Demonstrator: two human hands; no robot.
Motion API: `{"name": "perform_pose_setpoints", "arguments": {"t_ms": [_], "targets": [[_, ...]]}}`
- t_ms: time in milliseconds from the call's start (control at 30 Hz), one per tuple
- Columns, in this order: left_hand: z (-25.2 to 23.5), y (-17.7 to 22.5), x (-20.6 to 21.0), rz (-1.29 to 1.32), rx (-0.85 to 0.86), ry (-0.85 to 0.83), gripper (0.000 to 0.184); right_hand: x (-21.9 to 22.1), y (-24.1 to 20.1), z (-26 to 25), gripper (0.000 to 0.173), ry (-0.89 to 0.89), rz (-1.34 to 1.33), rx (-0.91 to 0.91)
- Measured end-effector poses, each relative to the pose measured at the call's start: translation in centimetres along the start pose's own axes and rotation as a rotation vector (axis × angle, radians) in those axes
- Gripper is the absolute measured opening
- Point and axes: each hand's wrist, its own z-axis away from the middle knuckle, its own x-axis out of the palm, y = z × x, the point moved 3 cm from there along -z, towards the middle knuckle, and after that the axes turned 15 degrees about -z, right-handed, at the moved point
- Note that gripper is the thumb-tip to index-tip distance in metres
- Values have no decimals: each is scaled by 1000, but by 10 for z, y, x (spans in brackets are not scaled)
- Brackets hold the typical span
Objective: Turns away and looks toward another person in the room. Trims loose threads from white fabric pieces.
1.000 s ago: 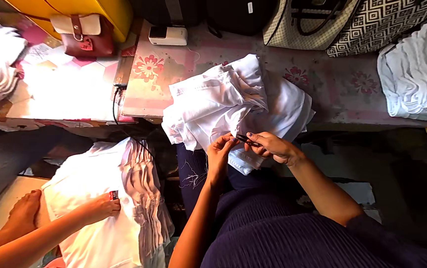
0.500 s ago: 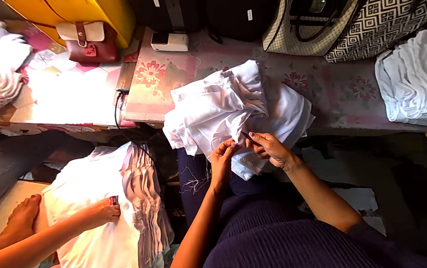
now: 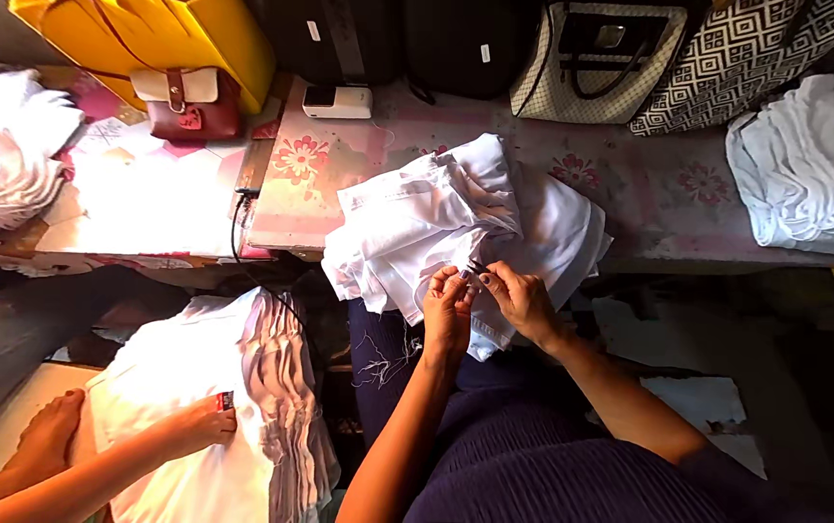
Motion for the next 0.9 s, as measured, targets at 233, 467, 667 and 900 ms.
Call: {"name": "perform_pose_setpoints", "arguments": {"t_ms": [233, 467, 667, 900], "targets": [[0, -3, 1, 30, -12, -16, 14, 3, 2, 0, 40, 56, 93, -78], [1, -5, 2, 54, -28, -26, 13, -1, 2, 2, 36, 102, 93, -79], [-3, -5, 4, 33, -5, -46, 21, -7, 3, 1, 40, 69, 115, -65], [-3, -8, 3, 3, 17, -56, 21, -4, 2, -2, 38, 71, 159, -139]]}}
